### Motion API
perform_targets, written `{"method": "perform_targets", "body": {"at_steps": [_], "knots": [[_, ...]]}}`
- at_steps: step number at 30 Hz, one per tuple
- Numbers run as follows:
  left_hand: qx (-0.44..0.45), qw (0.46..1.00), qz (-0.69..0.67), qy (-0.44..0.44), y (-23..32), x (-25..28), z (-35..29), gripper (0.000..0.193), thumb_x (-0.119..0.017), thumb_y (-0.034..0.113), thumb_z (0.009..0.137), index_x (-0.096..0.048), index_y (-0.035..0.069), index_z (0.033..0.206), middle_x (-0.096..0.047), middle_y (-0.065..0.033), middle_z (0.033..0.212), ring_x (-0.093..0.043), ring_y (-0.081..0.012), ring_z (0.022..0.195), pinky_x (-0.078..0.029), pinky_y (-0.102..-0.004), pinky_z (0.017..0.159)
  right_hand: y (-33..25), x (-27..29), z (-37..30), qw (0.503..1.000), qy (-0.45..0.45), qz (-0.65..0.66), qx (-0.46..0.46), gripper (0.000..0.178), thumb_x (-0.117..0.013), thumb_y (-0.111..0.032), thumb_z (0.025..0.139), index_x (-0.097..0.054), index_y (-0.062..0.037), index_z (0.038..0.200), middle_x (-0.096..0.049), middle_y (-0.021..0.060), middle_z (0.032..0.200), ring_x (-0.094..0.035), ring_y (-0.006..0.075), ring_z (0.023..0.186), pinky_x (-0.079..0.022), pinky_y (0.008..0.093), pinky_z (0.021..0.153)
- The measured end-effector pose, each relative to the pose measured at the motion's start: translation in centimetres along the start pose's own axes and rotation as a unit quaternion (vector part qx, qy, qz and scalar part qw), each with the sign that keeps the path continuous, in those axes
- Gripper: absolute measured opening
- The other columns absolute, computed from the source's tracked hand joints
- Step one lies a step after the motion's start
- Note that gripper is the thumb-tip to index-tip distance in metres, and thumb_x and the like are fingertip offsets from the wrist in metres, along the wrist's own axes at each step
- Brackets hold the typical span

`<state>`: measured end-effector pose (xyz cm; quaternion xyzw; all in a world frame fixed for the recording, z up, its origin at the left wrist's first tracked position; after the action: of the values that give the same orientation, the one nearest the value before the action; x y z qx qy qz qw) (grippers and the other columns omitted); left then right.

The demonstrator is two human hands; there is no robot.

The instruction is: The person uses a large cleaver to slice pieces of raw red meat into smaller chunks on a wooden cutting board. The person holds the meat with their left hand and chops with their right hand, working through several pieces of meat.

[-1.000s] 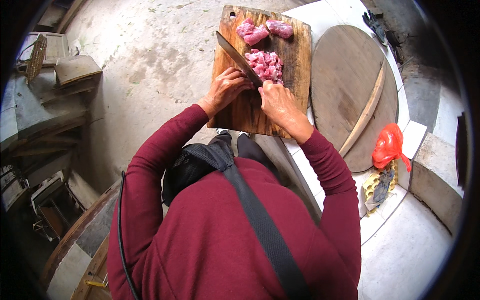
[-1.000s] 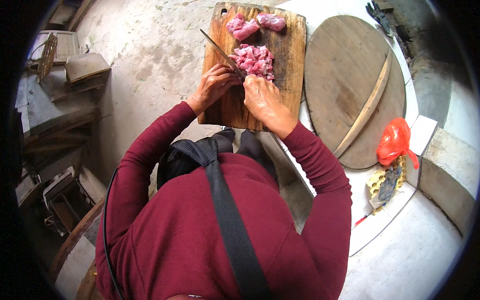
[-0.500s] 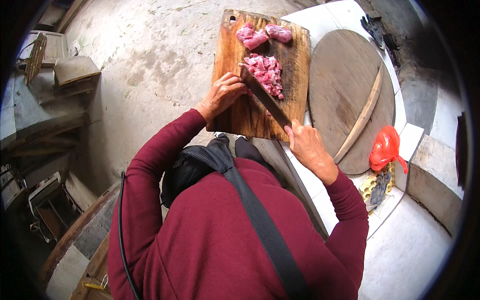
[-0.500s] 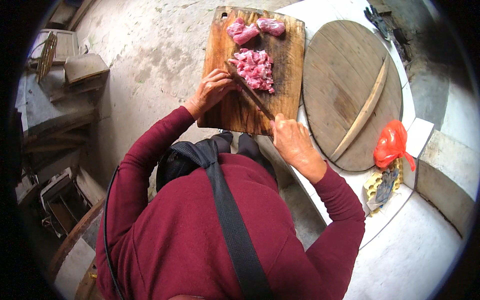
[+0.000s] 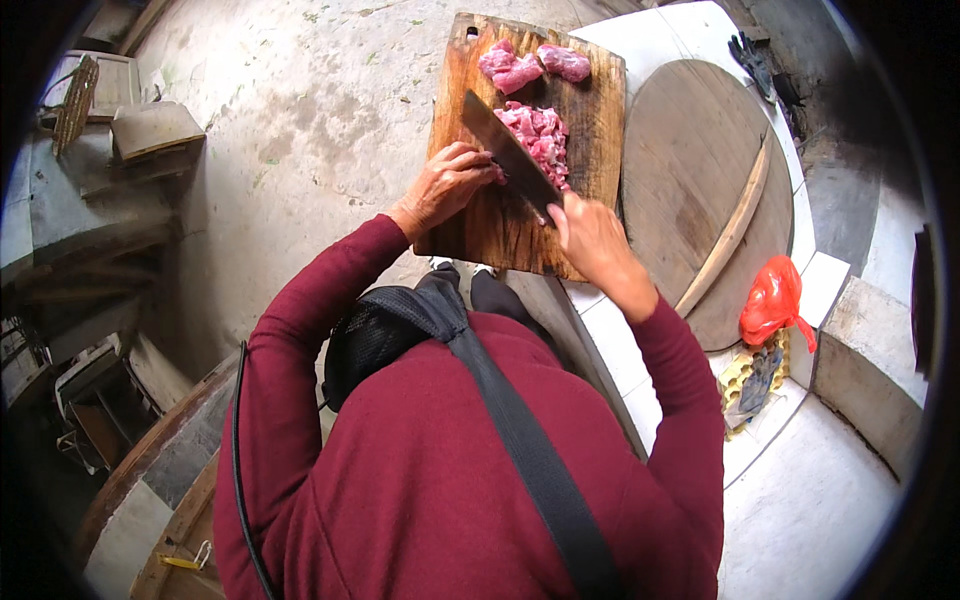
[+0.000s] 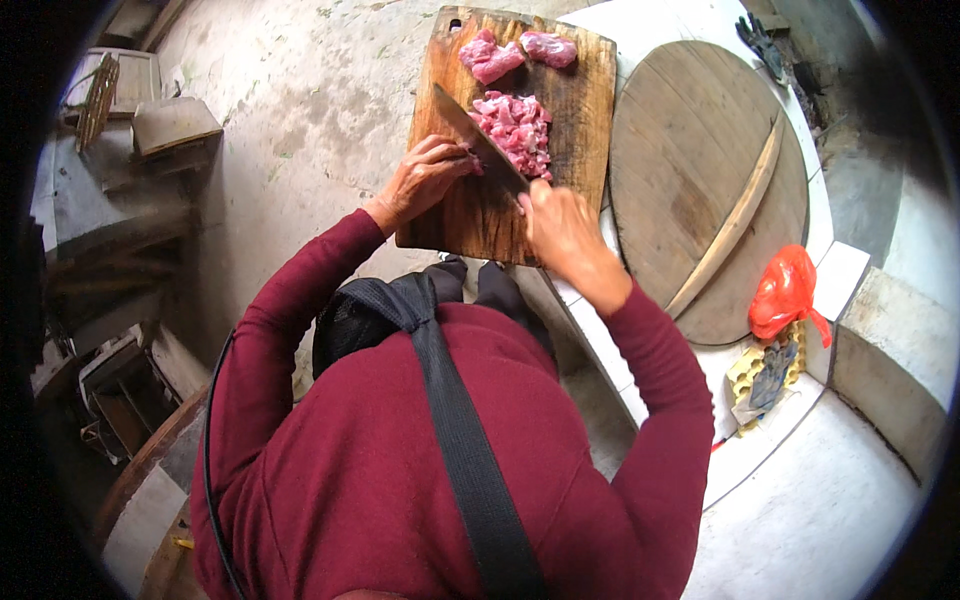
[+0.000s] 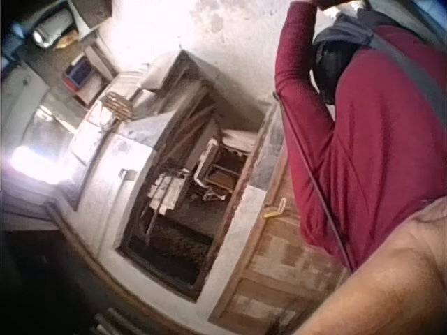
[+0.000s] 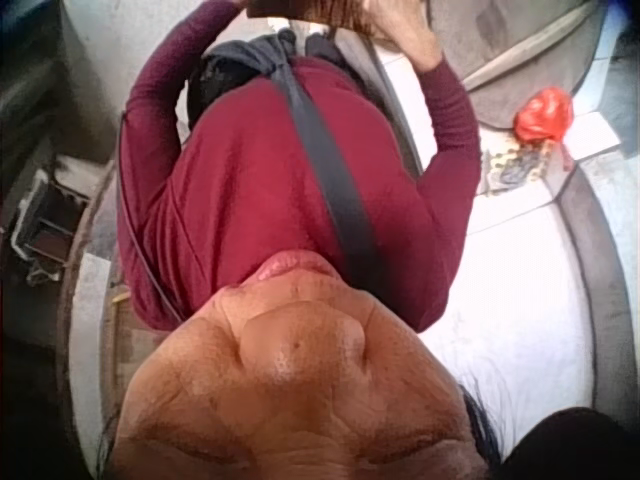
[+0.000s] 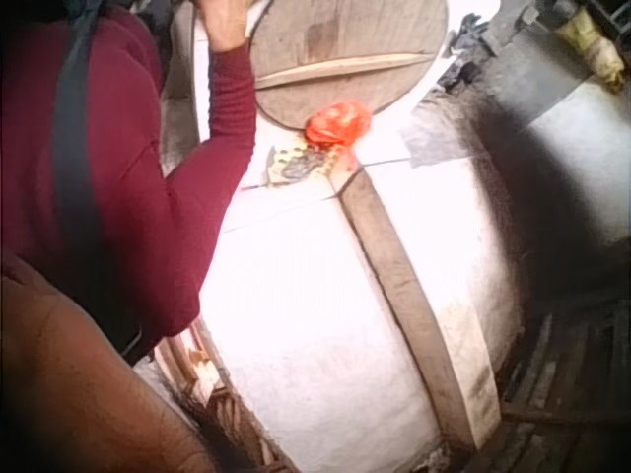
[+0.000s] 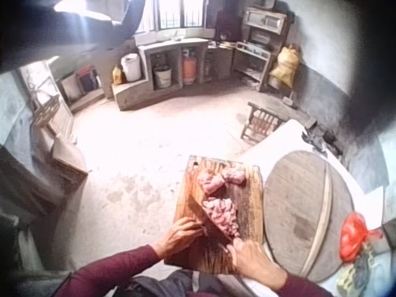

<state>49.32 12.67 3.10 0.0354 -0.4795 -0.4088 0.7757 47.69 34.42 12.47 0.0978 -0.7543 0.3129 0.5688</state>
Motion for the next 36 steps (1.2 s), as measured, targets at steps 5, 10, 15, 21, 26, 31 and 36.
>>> {"method": "perform_targets", "body": {"at_steps": [5,10,15,21,26,31,36], "knots": [[0.032,0.999,-0.032,0.003,-0.7,-0.6,-0.6,0.017,-0.063,0.006,0.075,-0.068,0.01,0.092,-0.062,-0.0061,0.092,-0.059,-0.0239,0.088,-0.05,-0.0326,0.078,-0.1,2.2,-2.9,0.999,-0.033,-0.016,-0.013,0.021,-0.05,-0.015,0.09,-0.051,0.0009,0.076,-0.058,0.0247,0.061,-0.062,0.0405,0.062,-0.05,0.0483,0.054],[0.033,0.999,-0.032,-0.008,-0.1,-0.1,-0.2,0.016,-0.06,0.005,0.076,-0.067,0.011,0.089,-0.061,-0.0052,0.089,-0.058,-0.0225,0.087,-0.049,-0.0318,0.08,0.3,1.7,-3.4,0.997,-0.064,0.028,-0.011,0.022,-0.052,-0.016,0.09,-0.05,0.0032,0.079,-0.055,0.0274,0.061,-0.058,0.0432,0.062,-0.046,0.0498,0.056],[0.014,1.0,-0.021,-0.003,-0.2,-0.7,-0.6,0.019,-0.059,0.007,0.073,-0.068,0.011,0.09,-0.061,-0.0053,0.091,-0.058,-0.0221,0.09,-0.048,-0.0322,0.083,-0.9,-1.7,1.4,0.998,0.027,0.045,0.039,0.022,-0.05,-0.018,0.09,-0.052,0.0013,0.08,-0.059,0.0262,0.069,-0.06,0.0429,0.065,-0.048,0.0499,0.06],[-0.002,0.998,0.064,0.022,0.6,0.6,-0.3,0.024,-0.059,0.008,0.073,-0.068,0.015,0.094,-0.06,-0.006,0.091,-0.057,-0.0238,0.087,-0.048,-0.0321,0.082,0.1,-1.7,2.1,0.998,0.017,0.05,0.025,0.019,-0.052,-0.017,0.089,-0.052,-0.0006,0.081,-0.06,0.0238,0.067,-0.061,0.0408,0.065,-0.049,0.0486,0.057],[0.072,0.997,0.005,-0.006,-0.3,0.6,-1.7,0.021,-0.059,0.008,0.079,-0.067,0.016,0.097,-0.06,-0.0052,0.089,-0.057,-0.0227,0.082,-0.049,-0.0334,0.073,0.3,0.7,-1.6,1.0,0.001,-0.019,-0.02,0.021,-0.051,-0.018,0.09,-0.052,-0.0003,0.079,-0.058,0.0237,0.061,-0.061,0.0402,0.06,-0.048,0.0482,0.052],[0.057,0.998,0.0,-0.001,-0.1,1.0,-0.8,0.019,-0.06,0.008,0.077,-0.068,0.014,0.093,-0.061,-0.0049,0.091,-0.058,-0.0226,0.084,-0.05,-0.0326,0.074,-0.4,1.3,-3.7,0.999,-0.038,-0.01,-0.001,0.021,-0.051,-0.016,0.091,-0.05,0.0017,0.079,-0.053,0.0248,0.056,-0.059,0.0416,0.059,-0.046,0.0476,0.052],[0.079,0.997,-0.019,-0.011,-0.3,0.7,-1.5,0.015,-0.059,0.009,0.077,-0.068,0.014,0.088,-0.061,-0.0044,0.092,-0.057,-0.0224,0.088,-0.049,-0.0323,0.078,-0.3,-0.3,-2.3,0.994,-0.064,0.093,-0.013,0.025,-0.051,-0.018,0.09,-0.051,0.0039,0.077,-0.056,0.0273,0.065,-0.058,0.0442,0.066,-0.044,0.0513,0.058]]}}
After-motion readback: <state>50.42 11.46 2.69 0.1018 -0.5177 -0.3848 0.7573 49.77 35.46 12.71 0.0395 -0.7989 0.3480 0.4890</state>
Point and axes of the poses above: each hand's wrist, its own z-axis towards the middle knuckle, its own x-axis out of the back of the hand, y = z × x, the point moved 1 cm from there along z, towards the middle knuckle
